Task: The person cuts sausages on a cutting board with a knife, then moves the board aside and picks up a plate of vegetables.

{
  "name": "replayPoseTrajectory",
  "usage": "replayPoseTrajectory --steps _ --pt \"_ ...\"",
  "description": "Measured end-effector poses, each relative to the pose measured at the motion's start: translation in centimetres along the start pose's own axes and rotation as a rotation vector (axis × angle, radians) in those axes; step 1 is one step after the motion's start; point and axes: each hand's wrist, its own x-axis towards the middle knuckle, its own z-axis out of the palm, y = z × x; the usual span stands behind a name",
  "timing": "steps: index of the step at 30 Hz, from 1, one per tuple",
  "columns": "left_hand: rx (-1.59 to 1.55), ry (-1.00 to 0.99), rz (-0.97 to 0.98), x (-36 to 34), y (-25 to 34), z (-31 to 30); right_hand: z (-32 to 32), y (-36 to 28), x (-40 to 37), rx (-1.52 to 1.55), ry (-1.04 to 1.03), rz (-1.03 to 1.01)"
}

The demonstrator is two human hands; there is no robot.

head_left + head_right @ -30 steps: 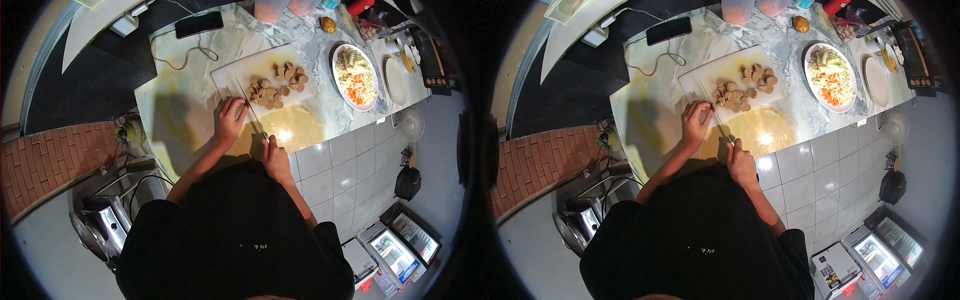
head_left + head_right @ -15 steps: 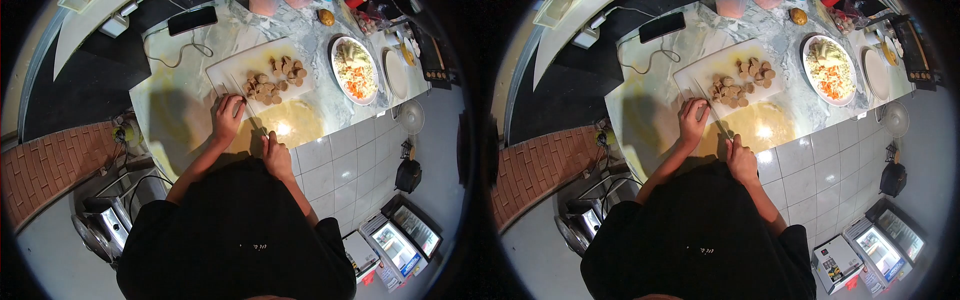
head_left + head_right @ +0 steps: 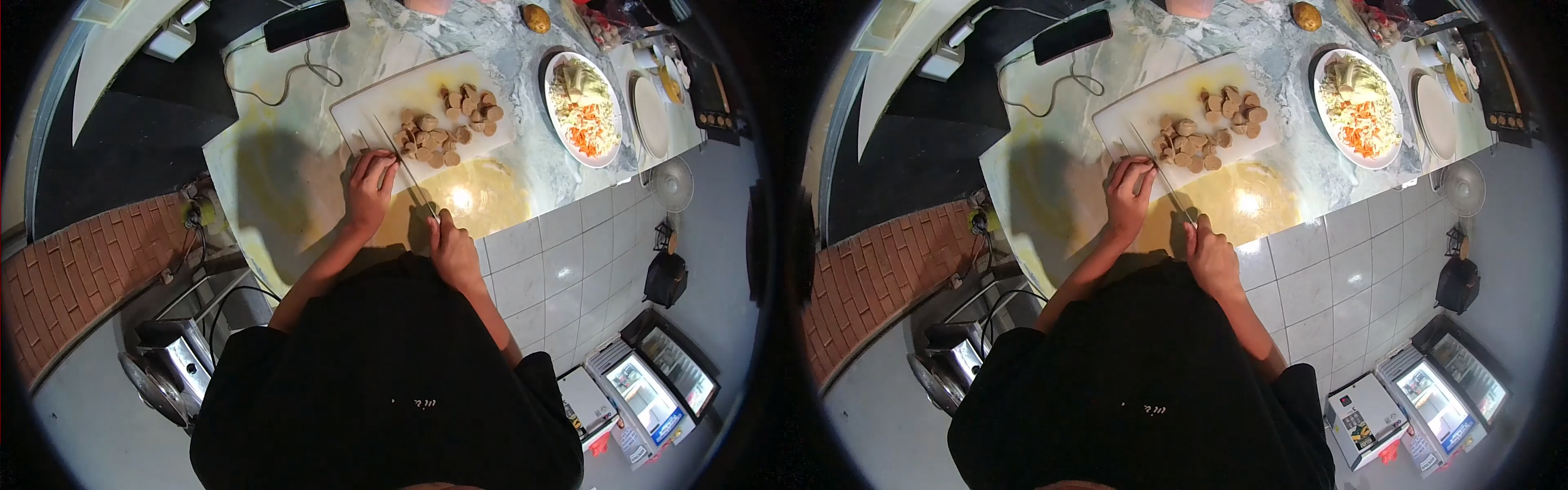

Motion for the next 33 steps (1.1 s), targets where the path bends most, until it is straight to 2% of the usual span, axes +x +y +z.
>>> replayPoseTrajectory --steps 13,21,33 --pt "0.016 -0.056 -0.056 -0.2 0.0 -0.1 0.3 -0.1 0.4 -0.041 -0.03 0.045" --pt "-0.023 -0.023 -0.081 -0.4 -0.1 0.2 0.6 -0.1 0.5 -0.022 -0.025 0.07" --pt "-0.066 -0.04 -0.083 -0.1 0.2 0.1 1.2 0.7 0.7 0.04 -0.021 0.039"
